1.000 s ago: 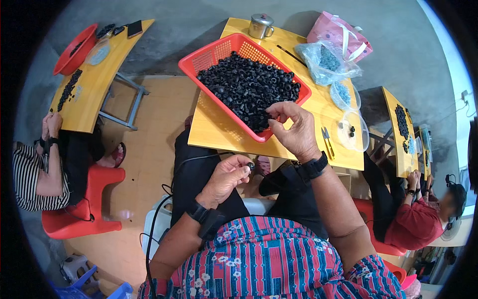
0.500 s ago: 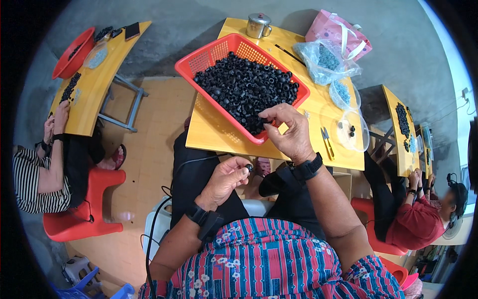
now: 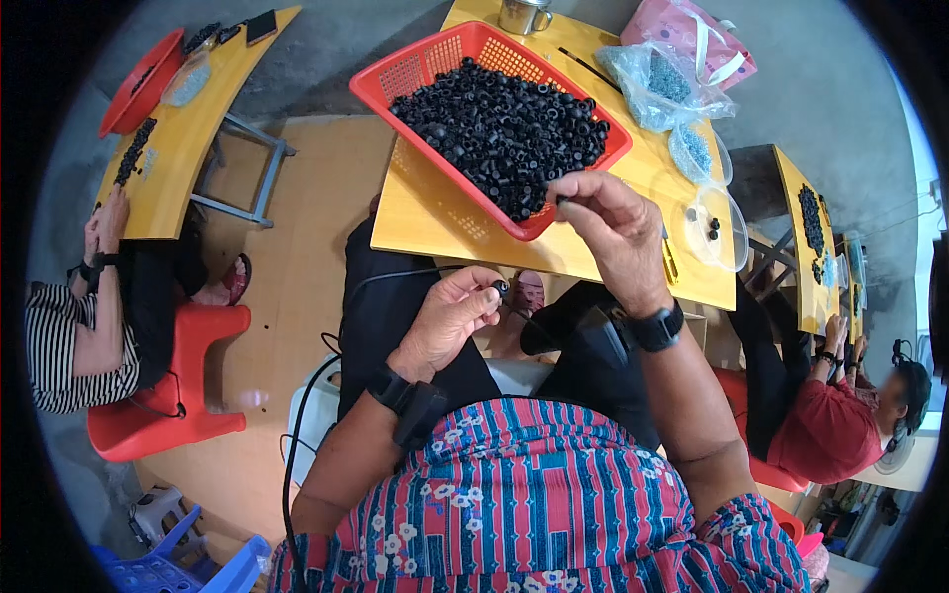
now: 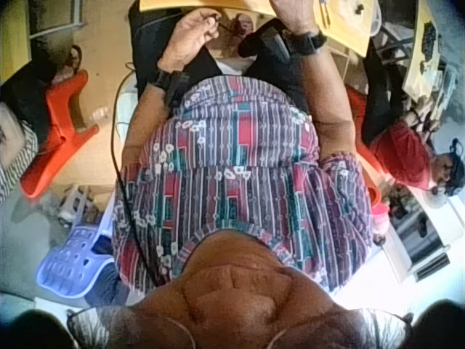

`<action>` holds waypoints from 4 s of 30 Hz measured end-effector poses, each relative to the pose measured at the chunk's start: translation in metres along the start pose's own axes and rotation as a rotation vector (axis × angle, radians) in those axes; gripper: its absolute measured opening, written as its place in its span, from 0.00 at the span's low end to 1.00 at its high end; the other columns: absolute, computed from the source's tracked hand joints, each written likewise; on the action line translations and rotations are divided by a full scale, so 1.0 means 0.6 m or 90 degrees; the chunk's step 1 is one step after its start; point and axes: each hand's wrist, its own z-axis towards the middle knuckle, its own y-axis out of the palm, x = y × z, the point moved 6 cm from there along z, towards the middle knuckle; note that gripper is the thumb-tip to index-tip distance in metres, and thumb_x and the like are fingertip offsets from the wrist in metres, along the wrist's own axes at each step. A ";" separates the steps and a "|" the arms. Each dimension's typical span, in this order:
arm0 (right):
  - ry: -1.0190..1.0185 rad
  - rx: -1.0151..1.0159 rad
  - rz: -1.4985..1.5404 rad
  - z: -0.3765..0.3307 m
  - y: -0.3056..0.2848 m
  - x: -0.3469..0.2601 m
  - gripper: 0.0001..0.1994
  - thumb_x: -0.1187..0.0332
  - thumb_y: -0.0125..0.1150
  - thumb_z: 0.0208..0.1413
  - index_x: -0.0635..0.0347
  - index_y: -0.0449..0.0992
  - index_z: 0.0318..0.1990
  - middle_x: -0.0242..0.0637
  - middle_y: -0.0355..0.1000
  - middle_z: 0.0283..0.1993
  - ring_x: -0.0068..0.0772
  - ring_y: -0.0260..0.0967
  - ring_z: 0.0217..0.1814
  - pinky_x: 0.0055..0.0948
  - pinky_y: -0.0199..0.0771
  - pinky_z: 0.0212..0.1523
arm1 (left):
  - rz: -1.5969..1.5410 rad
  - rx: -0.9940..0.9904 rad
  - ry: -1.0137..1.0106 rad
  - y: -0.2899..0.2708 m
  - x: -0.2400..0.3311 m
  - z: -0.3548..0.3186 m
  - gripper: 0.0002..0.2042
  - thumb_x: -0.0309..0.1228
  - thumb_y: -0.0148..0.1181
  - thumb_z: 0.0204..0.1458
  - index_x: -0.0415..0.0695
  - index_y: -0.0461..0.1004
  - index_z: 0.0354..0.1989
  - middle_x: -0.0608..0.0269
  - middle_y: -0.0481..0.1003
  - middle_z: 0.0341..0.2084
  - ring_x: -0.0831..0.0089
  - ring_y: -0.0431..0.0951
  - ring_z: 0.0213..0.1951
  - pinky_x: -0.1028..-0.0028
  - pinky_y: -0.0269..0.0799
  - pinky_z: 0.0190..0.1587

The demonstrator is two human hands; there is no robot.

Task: Assembling small black plastic components onto a black cord.

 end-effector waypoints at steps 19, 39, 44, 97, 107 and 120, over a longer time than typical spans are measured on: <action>0.304 -0.096 0.287 -0.120 0.043 0.101 0.08 0.76 0.52 0.59 0.65 0.76 0.44 0.28 0.73 0.35 0.16 0.68 0.33 0.17 0.71 0.39 | 0.036 -0.020 0.011 0.004 -0.004 -0.002 0.09 0.28 0.61 0.55 0.41 0.73 0.43 0.69 0.74 0.31 0.81 0.73 0.32 0.80 0.72 0.38; 0.331 -0.094 0.283 -0.118 0.054 0.103 0.07 0.76 0.54 0.59 0.67 0.76 0.42 0.30 0.74 0.33 0.16 0.68 0.32 0.17 0.71 0.36 | 0.042 -0.022 0.008 0.003 -0.001 -0.003 0.08 0.26 0.61 0.54 0.41 0.73 0.42 0.68 0.75 0.31 0.80 0.75 0.31 0.80 0.75 0.38; 0.322 -0.094 0.253 -0.116 0.052 0.102 0.07 0.75 0.55 0.59 0.67 0.76 0.42 0.30 0.74 0.34 0.16 0.69 0.32 0.17 0.72 0.35 | 0.052 -0.020 0.012 0.005 0.000 -0.002 0.08 0.26 0.61 0.54 0.41 0.73 0.41 0.68 0.75 0.31 0.80 0.75 0.31 0.80 0.75 0.38; 0.231 0.038 0.221 -0.134 0.074 0.120 0.03 0.75 0.61 0.56 0.65 0.77 0.35 0.31 0.74 0.30 0.16 0.68 0.28 0.15 0.71 0.30 | 0.082 0.020 0.024 -0.004 -0.003 -0.005 0.09 0.29 0.59 0.56 0.40 0.74 0.43 0.67 0.76 0.33 0.80 0.74 0.34 0.80 0.70 0.38; 0.347 -0.030 0.494 -0.137 0.089 0.144 0.04 0.74 0.58 0.58 0.66 0.75 0.36 0.35 0.73 0.30 0.21 0.69 0.28 0.21 0.76 0.34 | 0.147 0.004 0.035 0.001 0.001 -0.006 0.08 0.26 0.57 0.57 0.39 0.73 0.43 0.62 0.77 0.33 0.77 0.78 0.34 0.79 0.73 0.39; 0.298 0.060 0.201 -0.139 0.077 0.124 0.04 0.72 0.59 0.58 0.64 0.76 0.34 0.33 0.73 0.29 0.20 0.69 0.27 0.19 0.76 0.31 | 0.153 0.058 0.072 -0.002 0.004 -0.004 0.08 0.28 0.60 0.55 0.40 0.74 0.42 0.67 0.76 0.32 0.82 0.73 0.31 0.82 0.70 0.37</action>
